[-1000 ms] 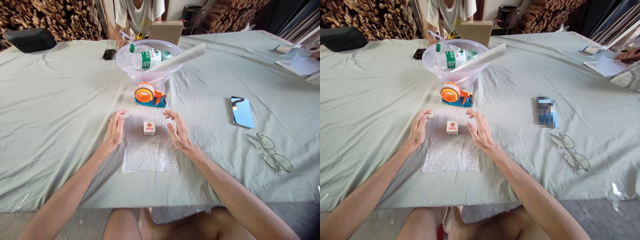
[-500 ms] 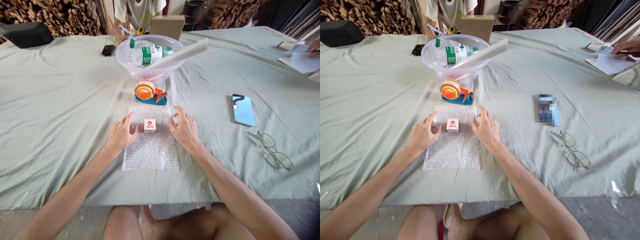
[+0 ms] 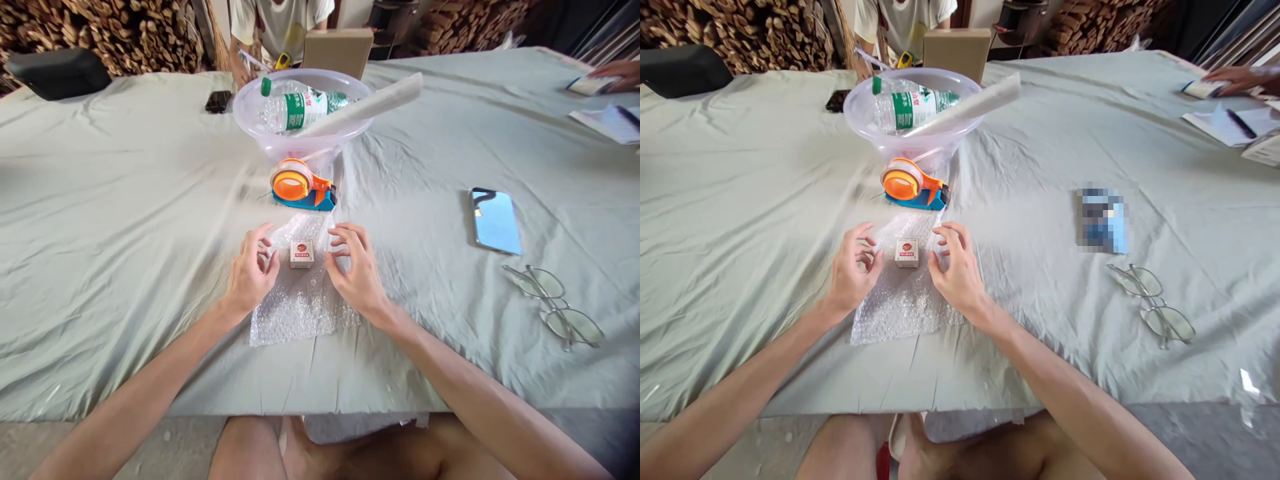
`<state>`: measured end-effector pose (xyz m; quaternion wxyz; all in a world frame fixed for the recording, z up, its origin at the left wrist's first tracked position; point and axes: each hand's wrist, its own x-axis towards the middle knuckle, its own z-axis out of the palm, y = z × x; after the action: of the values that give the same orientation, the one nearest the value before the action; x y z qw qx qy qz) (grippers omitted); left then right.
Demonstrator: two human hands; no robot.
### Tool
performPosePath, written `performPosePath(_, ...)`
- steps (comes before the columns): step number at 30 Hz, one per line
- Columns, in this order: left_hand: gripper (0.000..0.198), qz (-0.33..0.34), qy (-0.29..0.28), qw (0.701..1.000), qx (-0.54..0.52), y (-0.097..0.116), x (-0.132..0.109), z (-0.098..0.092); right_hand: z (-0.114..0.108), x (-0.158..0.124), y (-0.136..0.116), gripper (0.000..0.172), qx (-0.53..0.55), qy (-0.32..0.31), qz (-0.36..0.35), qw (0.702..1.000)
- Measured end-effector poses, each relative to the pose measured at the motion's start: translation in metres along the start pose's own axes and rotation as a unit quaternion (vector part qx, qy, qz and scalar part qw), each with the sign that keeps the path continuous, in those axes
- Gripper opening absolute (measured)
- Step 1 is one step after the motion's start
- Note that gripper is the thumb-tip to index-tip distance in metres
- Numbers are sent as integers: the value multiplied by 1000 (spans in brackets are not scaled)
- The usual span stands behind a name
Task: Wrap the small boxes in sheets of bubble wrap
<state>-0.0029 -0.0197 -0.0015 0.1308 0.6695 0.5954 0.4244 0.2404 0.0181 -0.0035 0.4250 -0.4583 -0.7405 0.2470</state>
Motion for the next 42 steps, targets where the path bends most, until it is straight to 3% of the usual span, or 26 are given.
performPosePath(4,65,-77,27,989,-125,-4,7,1,-1,7,4,28,107,60,96,988)
performPosePath(7,66,-149,-6,974,-172,-10,15,-2,-4,13,12,37,150,83,171,970)
performPosePath(10,32,-171,-49,969,-174,-8,19,-8,-8,17,16,47,175,55,207,961)
performPosePath(11,29,-170,-53,970,-167,-6,19,-9,-8,18,16,49,184,40,215,958)
performPosePath(17,64,-185,-44,970,-150,3,19,-12,-8,18,7,58,263,-39,240,934)
performPosePath(23,62,-212,-72,957,-182,1,20,-11,-2,14,2,47,306,-95,145,936)
performPosePath(29,60,-166,-46,969,-177,8,17,-11,3,9,2,20,153,-88,-33,984)
performPosePath(35,57,-176,-81,951,-240,12,14,-7,4,10,7,18,139,-104,-70,982)
performPosePath(39,60,-169,-110,938,-282,16,13,-5,2,11,6,47,88,-118,-134,980)
performPosePath(42,63,-158,-106,933,-306,18,12,-5,4,9,8,57,42,-117,-192,973)
